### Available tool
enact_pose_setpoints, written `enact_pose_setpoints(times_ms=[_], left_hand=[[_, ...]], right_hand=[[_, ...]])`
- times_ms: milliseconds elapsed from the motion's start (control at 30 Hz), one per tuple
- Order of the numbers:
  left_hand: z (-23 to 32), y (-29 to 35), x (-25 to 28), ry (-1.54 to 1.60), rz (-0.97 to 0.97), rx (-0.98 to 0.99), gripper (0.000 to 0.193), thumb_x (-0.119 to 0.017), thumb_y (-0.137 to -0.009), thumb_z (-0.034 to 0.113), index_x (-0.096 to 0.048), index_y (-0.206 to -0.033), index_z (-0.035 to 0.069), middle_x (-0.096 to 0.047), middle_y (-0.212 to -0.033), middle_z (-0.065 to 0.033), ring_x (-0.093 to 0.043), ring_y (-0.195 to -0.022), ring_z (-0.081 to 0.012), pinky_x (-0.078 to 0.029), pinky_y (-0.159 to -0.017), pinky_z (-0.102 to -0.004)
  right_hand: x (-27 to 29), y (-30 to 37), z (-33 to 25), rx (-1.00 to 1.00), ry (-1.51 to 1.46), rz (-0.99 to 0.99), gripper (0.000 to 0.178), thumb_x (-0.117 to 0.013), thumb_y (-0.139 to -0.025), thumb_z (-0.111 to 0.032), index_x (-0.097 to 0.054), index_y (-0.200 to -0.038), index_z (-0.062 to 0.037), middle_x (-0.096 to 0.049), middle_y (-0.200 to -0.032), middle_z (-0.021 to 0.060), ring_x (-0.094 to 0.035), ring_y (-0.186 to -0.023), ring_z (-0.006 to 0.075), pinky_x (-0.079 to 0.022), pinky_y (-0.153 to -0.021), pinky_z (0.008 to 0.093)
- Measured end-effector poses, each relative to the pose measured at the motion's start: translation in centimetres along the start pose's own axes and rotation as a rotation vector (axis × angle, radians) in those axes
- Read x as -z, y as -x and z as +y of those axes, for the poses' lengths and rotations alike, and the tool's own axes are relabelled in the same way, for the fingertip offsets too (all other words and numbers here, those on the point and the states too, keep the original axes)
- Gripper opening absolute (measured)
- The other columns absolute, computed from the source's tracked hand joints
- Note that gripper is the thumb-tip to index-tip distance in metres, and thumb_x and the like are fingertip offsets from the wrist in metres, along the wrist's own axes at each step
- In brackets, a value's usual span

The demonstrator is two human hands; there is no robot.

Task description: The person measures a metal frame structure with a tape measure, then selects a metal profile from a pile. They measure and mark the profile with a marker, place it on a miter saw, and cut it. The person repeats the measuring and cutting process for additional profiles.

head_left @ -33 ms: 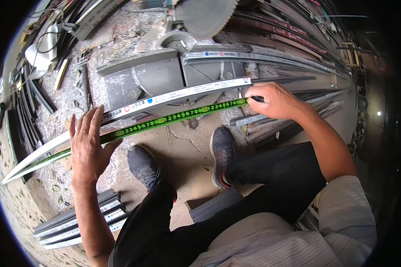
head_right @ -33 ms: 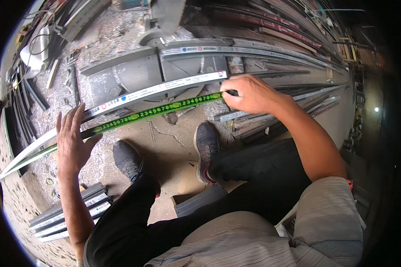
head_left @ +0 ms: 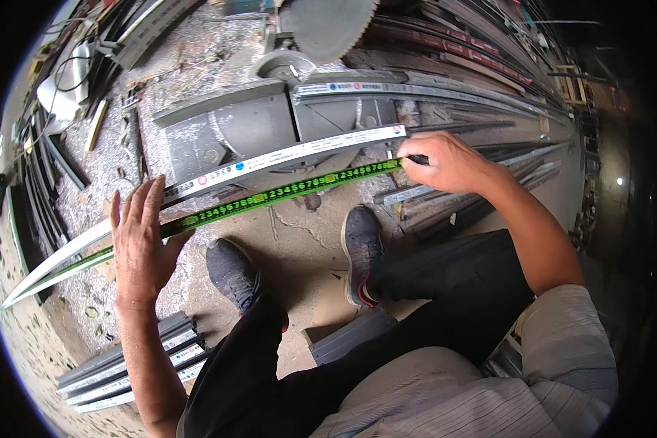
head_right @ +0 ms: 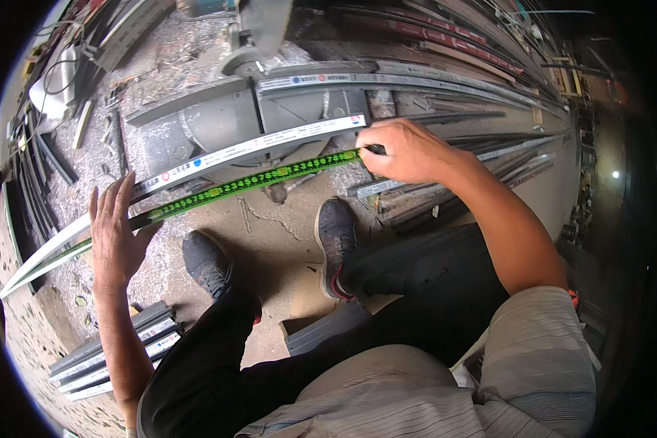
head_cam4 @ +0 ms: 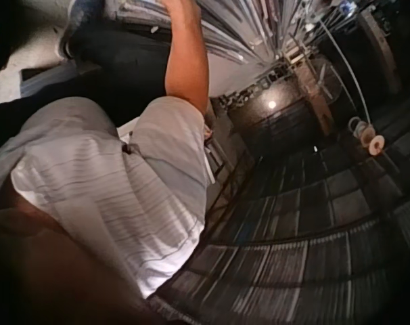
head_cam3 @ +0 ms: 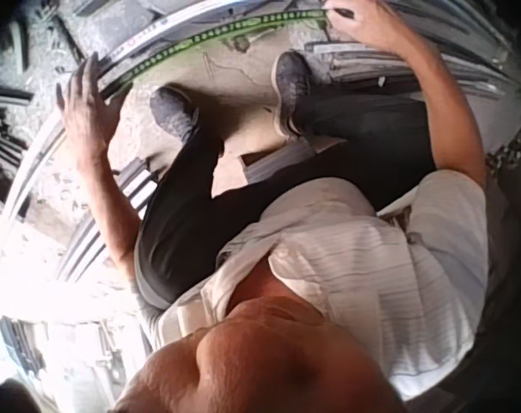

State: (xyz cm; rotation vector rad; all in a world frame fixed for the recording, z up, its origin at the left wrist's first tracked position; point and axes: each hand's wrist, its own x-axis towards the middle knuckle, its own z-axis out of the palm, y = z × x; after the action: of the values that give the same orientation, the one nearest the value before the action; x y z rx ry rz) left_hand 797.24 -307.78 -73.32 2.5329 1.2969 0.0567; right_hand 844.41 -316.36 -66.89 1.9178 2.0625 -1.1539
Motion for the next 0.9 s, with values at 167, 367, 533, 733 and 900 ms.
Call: enact_pose_setpoints(times_ms=[167,367,533,733,900], left_hand=[[-0.5,0.1,-1.2,-0.043,0.011,0.0,0.085,-0.084,-0.077,0.005,-0.049,-0.154,0.011,-0.062,-0.142,-0.0156,-0.058,-0.133,-0.0337,-0.027,-0.129,-0.0528],[-1.8,-0.1,-2.8,-0.083,0.03,-0.042,0.061,-0.076,-0.083,0.001,-0.059,-0.142,0.008,-0.067,-0.131,-0.016,-0.063,-0.125,-0.0351,-0.035,-0.124,-0.0541],[-1.7,-0.9,-3.1,-0.06,0.03,-0.063,0.043,-0.076,-0.087,0.007,-0.065,-0.129,0.007,-0.072,-0.121,-0.0137,-0.067,-0.116,-0.0352,-0.04,-0.12,-0.054],[-2.2,-1.2,-3.5,-0.027,0.037,-0.069,0.036,-0.077,-0.092,0.016,-0.067,-0.126,0.007,-0.073,-0.119,-0.014,-0.068,-0.114,-0.0358,-0.043,-0.116,-0.0511],[-2.1,-1.6,-4.0,-0.039,0.056,-0.083,0.032,-0.076,-0.094,0.021,-0.069,-0.122,0.008,-0.075,-0.116,-0.0134,-0.068,-0.113,-0.0361,-0.045,-0.112,-0.0497]], right_hand=[[0.2,0.5,0.4,0.056,-0.011,0.042,0.02,-0.062,-0.094,-0.019,-0.066,-0.095,0.0004,-0.064,-0.086,0.0224,-0.063,-0.081,0.0403,-0.051,-0.076,0.0478],[-0.1,-0.4,1.4,-0.021,-0.005,0.008,0.023,-0.06,-0.093,-0.023,-0.064,-0.093,-0.0003,-0.061,-0.079,0.0243,-0.06,-0.072,0.0413,-0.048,-0.07,0.0495],[-0.5,-1.3,2.3,-0.112,0.004,-0.069,0.025,-0.064,-0.098,-0.023,-0.064,-0.101,0.0011,-0.063,-0.086,0.0211,-0.061,-0.077,0.0377,-0.049,-0.072,0.0464],[-1.3,-2.6,3.2,-0.113,0.037,-0.014,0.03,-0.061,-0.097,-0.031,-0.069,-0.105,-0.0034,-0.066,-0.08,0.0188,-0.064,-0.073,0.0352,-0.05,-0.07,0.0467],[-1.0,-2.8,2.2,-0.225,0.004,-0.028,0.034,-0.065,-0.098,-0.034,-0.063,-0.115,-0.0045,-0.062,-0.079,0.0181,-0.06,-0.071,0.0313,-0.047,-0.07,0.0456]])
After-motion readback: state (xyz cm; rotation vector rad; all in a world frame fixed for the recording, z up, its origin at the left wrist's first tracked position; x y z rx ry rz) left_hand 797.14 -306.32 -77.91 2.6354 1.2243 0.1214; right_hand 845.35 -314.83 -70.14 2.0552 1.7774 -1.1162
